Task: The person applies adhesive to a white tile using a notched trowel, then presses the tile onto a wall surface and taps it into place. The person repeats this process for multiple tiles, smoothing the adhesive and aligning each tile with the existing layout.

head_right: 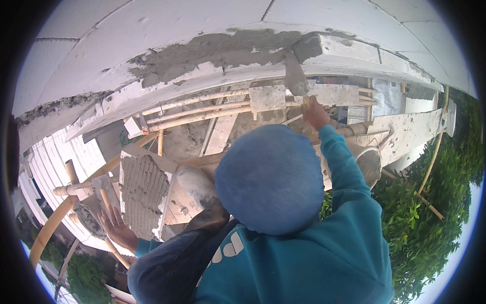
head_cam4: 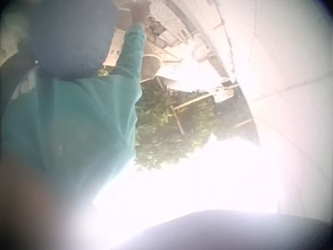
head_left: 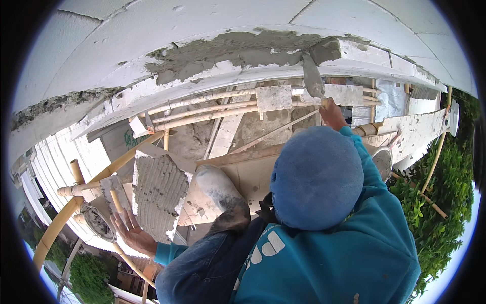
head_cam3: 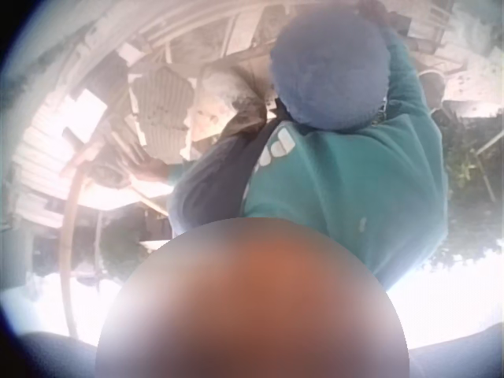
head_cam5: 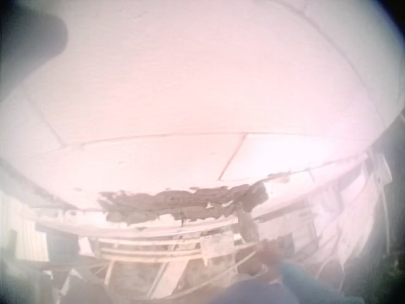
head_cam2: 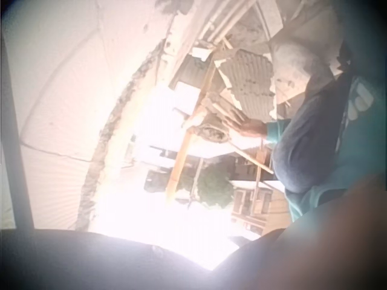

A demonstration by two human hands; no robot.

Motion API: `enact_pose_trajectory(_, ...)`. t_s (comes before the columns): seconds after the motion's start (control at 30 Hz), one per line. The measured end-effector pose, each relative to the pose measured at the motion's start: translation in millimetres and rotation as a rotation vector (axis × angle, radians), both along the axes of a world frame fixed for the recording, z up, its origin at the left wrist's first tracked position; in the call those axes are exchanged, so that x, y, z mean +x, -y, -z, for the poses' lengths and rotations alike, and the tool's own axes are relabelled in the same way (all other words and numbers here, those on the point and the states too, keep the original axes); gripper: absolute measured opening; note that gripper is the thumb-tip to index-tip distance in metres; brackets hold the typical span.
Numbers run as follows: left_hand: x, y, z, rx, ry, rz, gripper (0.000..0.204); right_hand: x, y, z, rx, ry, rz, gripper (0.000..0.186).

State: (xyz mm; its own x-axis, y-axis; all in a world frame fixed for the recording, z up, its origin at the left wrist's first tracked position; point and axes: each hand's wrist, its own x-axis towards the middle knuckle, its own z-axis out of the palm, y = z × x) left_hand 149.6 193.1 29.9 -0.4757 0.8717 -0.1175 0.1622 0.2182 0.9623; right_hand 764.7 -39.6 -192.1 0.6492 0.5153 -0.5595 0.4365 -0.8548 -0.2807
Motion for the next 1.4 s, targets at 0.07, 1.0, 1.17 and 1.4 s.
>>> enact_pose_trajectory(0.07, -0.8, -2.4, 2.3, 0.000, 0.017, 0.036, 0.055, -11.0, -22.4, 4.9, 0.053, -0.043, 0.145, 0.045)
enact_pose_trajectory(1.0, -19.4, 12.5, 7.4, 0.051, 0.052, 0.020, 0.060, -156.5, -161.1, 23.7, 0.233, -0.268, -0.470, 0.045)
enact_pose_trajectory(1.17, -19.3, 22.5, -4.9, 0.040, -0.019, -0.031, 0.059, -136.7, -142.1, 60.3, 0.125, -0.131, -0.598, 0.066)
enact_pose_trajectory(1.4, -9.4, 22.6, -5.5, 0.019, -0.069, -0.066, 0.059, -127.6, -159.5, 44.6, 0.187, -0.071, -0.570, 0.051)
